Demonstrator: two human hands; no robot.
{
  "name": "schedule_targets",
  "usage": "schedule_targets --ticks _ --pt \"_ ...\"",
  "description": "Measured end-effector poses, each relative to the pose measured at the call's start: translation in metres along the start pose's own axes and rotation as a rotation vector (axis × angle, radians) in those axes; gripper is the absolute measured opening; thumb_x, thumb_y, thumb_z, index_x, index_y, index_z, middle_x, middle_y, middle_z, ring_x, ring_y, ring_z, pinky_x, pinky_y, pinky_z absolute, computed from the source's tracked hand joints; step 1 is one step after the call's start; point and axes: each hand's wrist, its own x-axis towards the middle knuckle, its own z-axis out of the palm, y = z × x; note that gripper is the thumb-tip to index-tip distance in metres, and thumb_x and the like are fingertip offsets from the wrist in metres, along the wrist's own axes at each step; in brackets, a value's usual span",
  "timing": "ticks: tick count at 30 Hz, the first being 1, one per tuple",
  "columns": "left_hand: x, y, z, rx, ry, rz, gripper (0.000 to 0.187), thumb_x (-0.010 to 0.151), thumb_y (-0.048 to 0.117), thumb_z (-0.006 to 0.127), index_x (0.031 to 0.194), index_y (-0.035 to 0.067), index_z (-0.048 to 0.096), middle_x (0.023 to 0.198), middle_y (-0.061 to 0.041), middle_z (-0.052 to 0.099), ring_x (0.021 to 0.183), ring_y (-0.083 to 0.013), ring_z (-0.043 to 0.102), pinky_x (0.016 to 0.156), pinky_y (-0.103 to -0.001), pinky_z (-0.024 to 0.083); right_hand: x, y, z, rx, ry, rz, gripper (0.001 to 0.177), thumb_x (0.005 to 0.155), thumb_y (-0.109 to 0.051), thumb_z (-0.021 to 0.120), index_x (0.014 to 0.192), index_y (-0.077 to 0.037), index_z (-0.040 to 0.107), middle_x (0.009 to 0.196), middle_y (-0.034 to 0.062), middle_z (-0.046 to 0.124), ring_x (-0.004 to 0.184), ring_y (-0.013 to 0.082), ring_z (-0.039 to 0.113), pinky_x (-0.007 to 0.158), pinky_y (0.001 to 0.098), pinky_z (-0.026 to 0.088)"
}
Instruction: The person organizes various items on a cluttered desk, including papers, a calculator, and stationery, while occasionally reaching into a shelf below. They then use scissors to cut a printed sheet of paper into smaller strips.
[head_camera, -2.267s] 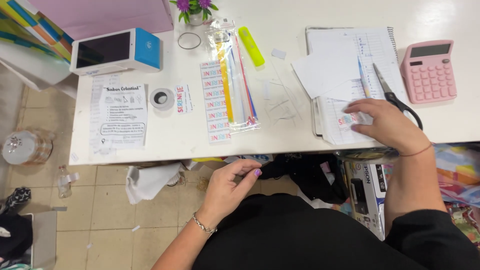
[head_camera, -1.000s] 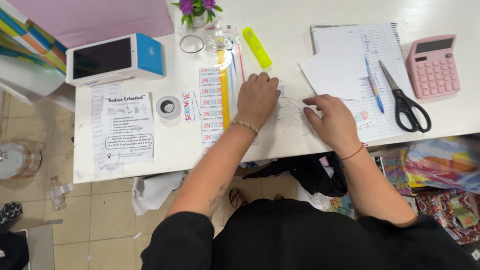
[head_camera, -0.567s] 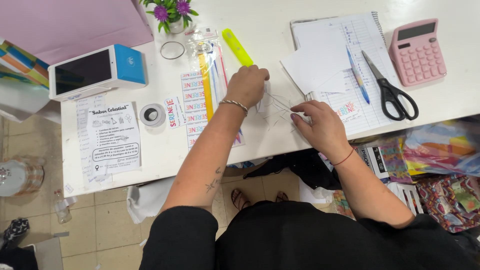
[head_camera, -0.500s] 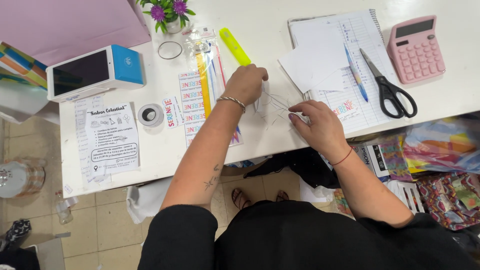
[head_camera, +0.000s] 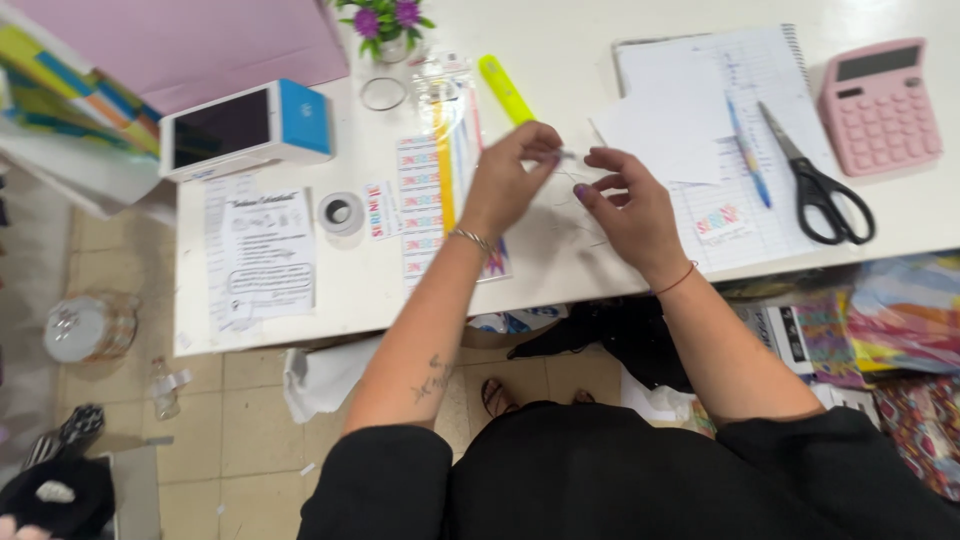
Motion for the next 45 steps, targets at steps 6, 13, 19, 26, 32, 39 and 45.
schedule_targets --ticks 6,13,19,26,32,39,45 --pt "-0.071 0.029 -0.039 0.008 0.181 -0.153 0.025 0.091 0.015 0.073 0.115 0.019 0.065 0.107 -0.005 0.077 0.108 -0.0238 0.073 0.098 -0.040 0.055 0.008 -0.005 0.050 0.232 -0.077 0.041 0.023 0.087 -0.002 0.080 0.108 -0.012 0.078 0.088 0.0059 0.074 0.080 0.0112 0.069 0.072 0.0259 0.059" --pt "-0.136 -0.020 -0.160 0.964 0.599 -0.149 0.039 0.074 0.016 0.090 0.108 0.013 0.072 0.123 -0.014 0.061 0.120 -0.0367 0.057 0.108 -0.052 0.040 0.010 -0.056 0.112 0.207 -0.246 -0.134 0.024 0.082 0.003 0.079 0.101 -0.010 0.079 0.097 0.0075 0.076 0.087 0.0193 0.073 0.078 0.0294 0.060" --pt "-0.134 0.001 -0.173 1.068 0.357 -0.412 0.025 0.089 0.032 0.078 0.113 0.026 0.075 0.141 -0.015 0.060 0.143 -0.0381 0.040 0.115 -0.069 0.004 0.009 -0.082 0.132 0.230 -0.345 -0.220 0.021 0.086 0.005 0.076 0.102 -0.008 0.080 0.109 0.0116 0.072 0.096 0.0272 0.072 0.083 0.0358 0.059" --pt "-0.145 0.025 -0.138 0.878 0.217 -0.060 0.023 0.089 0.024 0.077 0.112 0.026 0.073 0.137 -0.010 0.064 0.137 -0.0354 0.051 0.108 -0.074 0.024 -0.003 -0.088 0.106 0.124 -0.176 -0.496 0.019 0.087 0.003 0.078 0.103 -0.007 0.079 0.108 0.0110 0.072 0.094 0.0295 0.072 0.080 0.0384 0.060" --pt "-0.143 0.040 -0.070 0.597 0.044 0.225 0.026 0.090 0.015 0.075 0.115 0.015 0.067 0.145 -0.014 0.056 0.110 -0.0356 0.069 0.088 -0.046 0.060 -0.037 -0.069 0.034 -0.203 0.014 -0.720 0.015 0.093 -0.008 0.073 0.102 -0.019 0.079 0.113 0.0049 0.074 0.091 0.0243 0.072 0.076 0.0361 0.061" --pt "-0.125 0.059 0.049 0.474 -0.257 0.387 0.031 0.085 0.022 0.078 0.112 0.025 0.064 0.140 -0.001 0.062 0.105 -0.0277 0.072 0.079 -0.039 0.063 -0.105 -0.019 -0.106 -0.396 0.014 -0.728 0.020 0.101 -0.011 0.055 0.103 -0.007 0.075 0.115 0.0173 0.073 0.100 0.0357 0.072 0.084 0.0435 0.060" --pt "-0.125 0.101 0.197 0.360 -0.491 0.564 0.026 0.086 0.021 0.079 0.106 0.024 0.063 0.135 0.005 0.063 0.110 -0.0178 0.070 0.086 -0.032 0.062 -0.214 0.022 -0.225 -0.573 0.144 -0.469 0.021 0.101 -0.006 0.052 0.109 -0.009 0.072 0.119 0.0140 0.072 0.101 0.0336 0.072 0.084 0.0442 0.060"
